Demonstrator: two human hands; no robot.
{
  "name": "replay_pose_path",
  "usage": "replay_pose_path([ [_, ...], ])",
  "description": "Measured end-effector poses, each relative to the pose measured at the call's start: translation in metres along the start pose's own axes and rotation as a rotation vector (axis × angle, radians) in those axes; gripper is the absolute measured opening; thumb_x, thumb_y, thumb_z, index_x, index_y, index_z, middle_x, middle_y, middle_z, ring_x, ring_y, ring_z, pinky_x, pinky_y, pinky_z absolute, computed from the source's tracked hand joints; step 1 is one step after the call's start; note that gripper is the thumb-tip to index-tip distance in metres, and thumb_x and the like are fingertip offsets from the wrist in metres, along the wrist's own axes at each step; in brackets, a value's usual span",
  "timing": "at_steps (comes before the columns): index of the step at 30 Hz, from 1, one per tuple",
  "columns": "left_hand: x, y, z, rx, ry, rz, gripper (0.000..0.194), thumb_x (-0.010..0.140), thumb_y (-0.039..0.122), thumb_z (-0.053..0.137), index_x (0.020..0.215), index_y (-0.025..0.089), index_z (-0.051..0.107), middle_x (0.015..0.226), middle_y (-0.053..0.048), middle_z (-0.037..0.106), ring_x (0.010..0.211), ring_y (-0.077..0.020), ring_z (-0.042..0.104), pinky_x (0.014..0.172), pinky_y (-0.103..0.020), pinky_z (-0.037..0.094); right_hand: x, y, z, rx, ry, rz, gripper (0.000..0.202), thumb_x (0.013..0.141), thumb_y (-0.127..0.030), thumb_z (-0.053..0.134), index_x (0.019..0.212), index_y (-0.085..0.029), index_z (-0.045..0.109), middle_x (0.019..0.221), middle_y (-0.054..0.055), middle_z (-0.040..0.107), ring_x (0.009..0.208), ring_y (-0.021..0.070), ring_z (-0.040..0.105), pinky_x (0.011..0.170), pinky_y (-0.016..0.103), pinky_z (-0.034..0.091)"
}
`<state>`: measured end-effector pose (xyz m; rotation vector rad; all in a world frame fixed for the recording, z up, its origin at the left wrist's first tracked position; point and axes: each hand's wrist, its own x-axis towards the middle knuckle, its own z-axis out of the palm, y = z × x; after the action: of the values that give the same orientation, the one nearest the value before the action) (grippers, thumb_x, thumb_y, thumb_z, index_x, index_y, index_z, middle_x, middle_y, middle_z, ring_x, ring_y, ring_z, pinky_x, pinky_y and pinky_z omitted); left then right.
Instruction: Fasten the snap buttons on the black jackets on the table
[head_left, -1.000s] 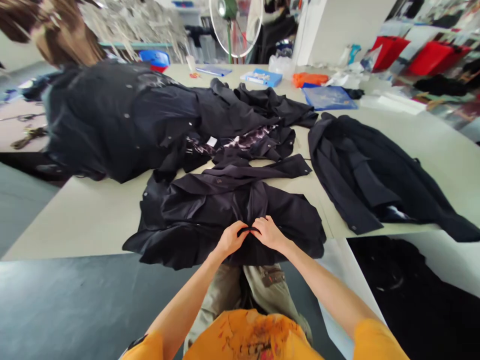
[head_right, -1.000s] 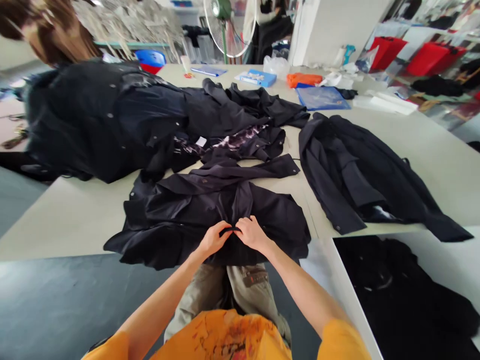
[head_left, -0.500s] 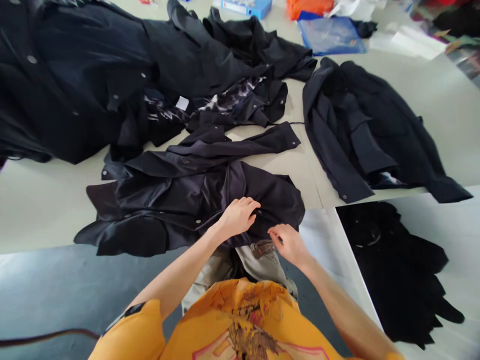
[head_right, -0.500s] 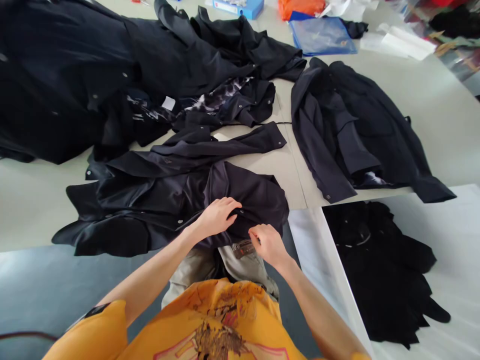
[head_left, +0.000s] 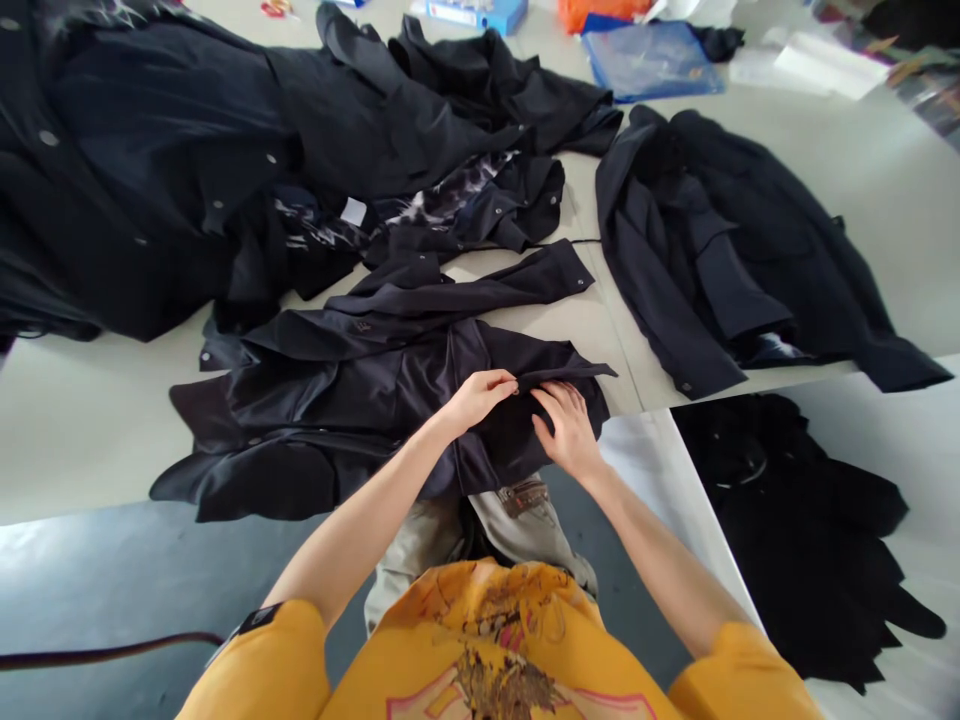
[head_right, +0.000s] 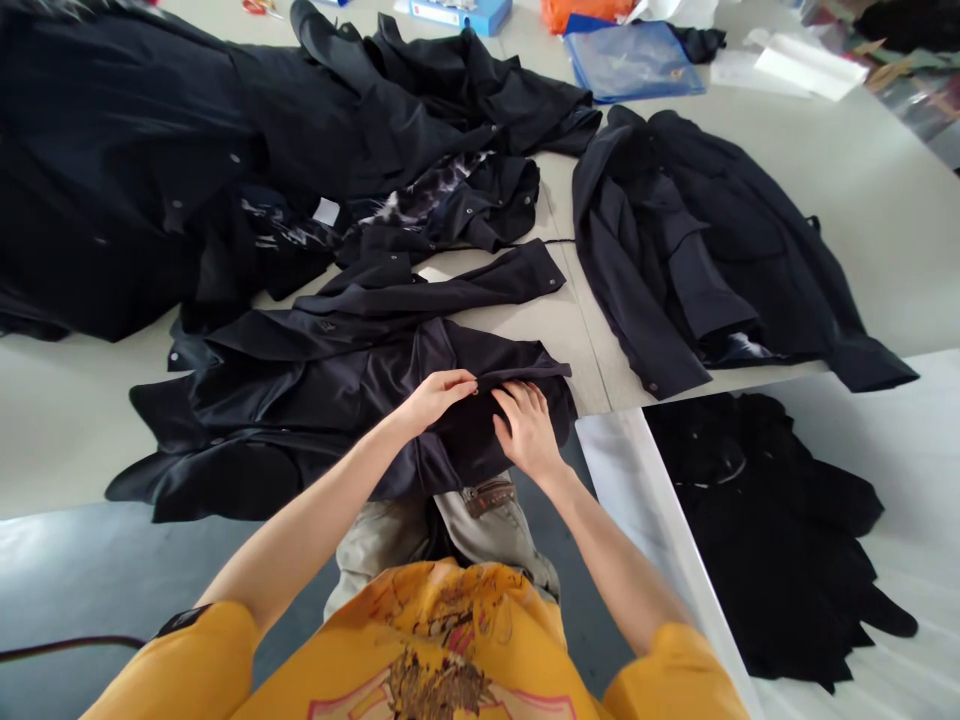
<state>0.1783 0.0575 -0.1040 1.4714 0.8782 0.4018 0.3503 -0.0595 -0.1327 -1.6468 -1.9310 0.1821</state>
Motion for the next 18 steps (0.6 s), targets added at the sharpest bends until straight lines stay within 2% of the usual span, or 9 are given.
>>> replay_pose_path([
  [3, 0.003, -0.005, -0.003, 0.027, 0.046, 0.010, 0.030, 0.085, 0.044, 0.057, 0.082, 0.015, 0.065, 0.073, 0.001, 0.060, 0.071, -0.0137, 0.054, 0.068, -0.025, 0.041, 0.012, 0.006, 0.007, -0.067, -0.085, -0.083, 0.031, 0.097, -0.027, 0.052, 0.125, -0.018, 0.059, 0.126, 0.013, 0.060, 0.121, 0.0293, 0.051, 0.109, 0.049, 0.035],
  [5, 0.005, -0.010, -0.005, 0.071, 0.019, 0.034, 0.028, 0.085, 0.043, 0.057, 0.086, 0.015, 0.065, 0.076, 0.001, 0.062, 0.073, -0.0145, 0.055, 0.070, -0.026, 0.042, 0.015, 0.010, 0.010, -0.112, -0.155, -0.133, 0.021, 0.097, -0.029, 0.055, 0.111, -0.017, 0.065, 0.107, 0.010, 0.065, 0.104, 0.0265, 0.056, 0.102, 0.046, 0.037],
  [8, 0.006, -0.016, -0.005, 0.190, 0.027, 0.064, 0.025, 0.085, 0.039, 0.056, 0.088, 0.016, 0.065, 0.079, 0.000, 0.064, 0.074, -0.0154, 0.056, 0.071, -0.027, 0.043, 0.011, 0.010, 0.005, -0.168, -0.223, -0.229, 0.016, 0.098, -0.027, 0.055, 0.094, -0.018, 0.067, 0.084, 0.005, 0.061, 0.085, 0.0215, 0.054, 0.087, 0.038, 0.039],
  [10, 0.007, -0.018, -0.004, 0.251, 0.109, 0.062, 0.023, 0.086, 0.036, 0.054, 0.087, 0.016, 0.066, 0.078, -0.001, 0.065, 0.073, -0.0156, 0.057, 0.072, -0.027, 0.043, 0.003, 0.005, -0.002, -0.191, -0.190, -0.304, 0.018, 0.099, -0.020, 0.051, 0.094, -0.018, 0.068, 0.079, 0.005, 0.057, 0.079, 0.0198, 0.050, 0.082, 0.035, 0.038],
  [14, 0.006, -0.012, -0.001, 0.300, 0.256, 0.042, 0.020, 0.088, 0.032, 0.053, 0.086, 0.017, 0.066, 0.077, 0.000, 0.065, 0.072, -0.0149, 0.057, 0.071, -0.027, 0.044, -0.014, -0.012, -0.015, -0.172, -0.020, -0.414, 0.026, 0.096, -0.009, 0.047, 0.108, -0.019, 0.068, 0.076, 0.004, 0.053, 0.074, 0.0186, 0.044, 0.078, 0.034, 0.038],
  [16, 0.003, -0.008, 0.001, 0.323, 0.224, 0.062, 0.021, 0.090, 0.032, 0.052, 0.088, 0.017, 0.067, 0.078, 0.000, 0.066, 0.071, -0.0146, 0.058, 0.070, -0.026, 0.045, -0.020, -0.019, -0.016, -0.156, 0.054, -0.421, 0.027, 0.095, -0.008, 0.047, 0.109, -0.019, 0.067, 0.074, 0.003, 0.052, 0.072, 0.0182, 0.043, 0.075, 0.034, 0.037],
  [18, -0.001, -0.006, 0.002, 0.343, 0.111, 0.088, 0.020, 0.090, 0.032, 0.053, 0.092, 0.018, 0.067, 0.080, 0.001, 0.067, 0.071, -0.0145, 0.059, 0.071, -0.026, 0.046, -0.024, -0.022, -0.013, -0.149, 0.086, -0.400, 0.025, 0.096, -0.009, 0.047, 0.108, -0.018, 0.067, 0.073, 0.003, 0.052, 0.070, 0.0180, 0.043, 0.073, 0.034, 0.036],
])
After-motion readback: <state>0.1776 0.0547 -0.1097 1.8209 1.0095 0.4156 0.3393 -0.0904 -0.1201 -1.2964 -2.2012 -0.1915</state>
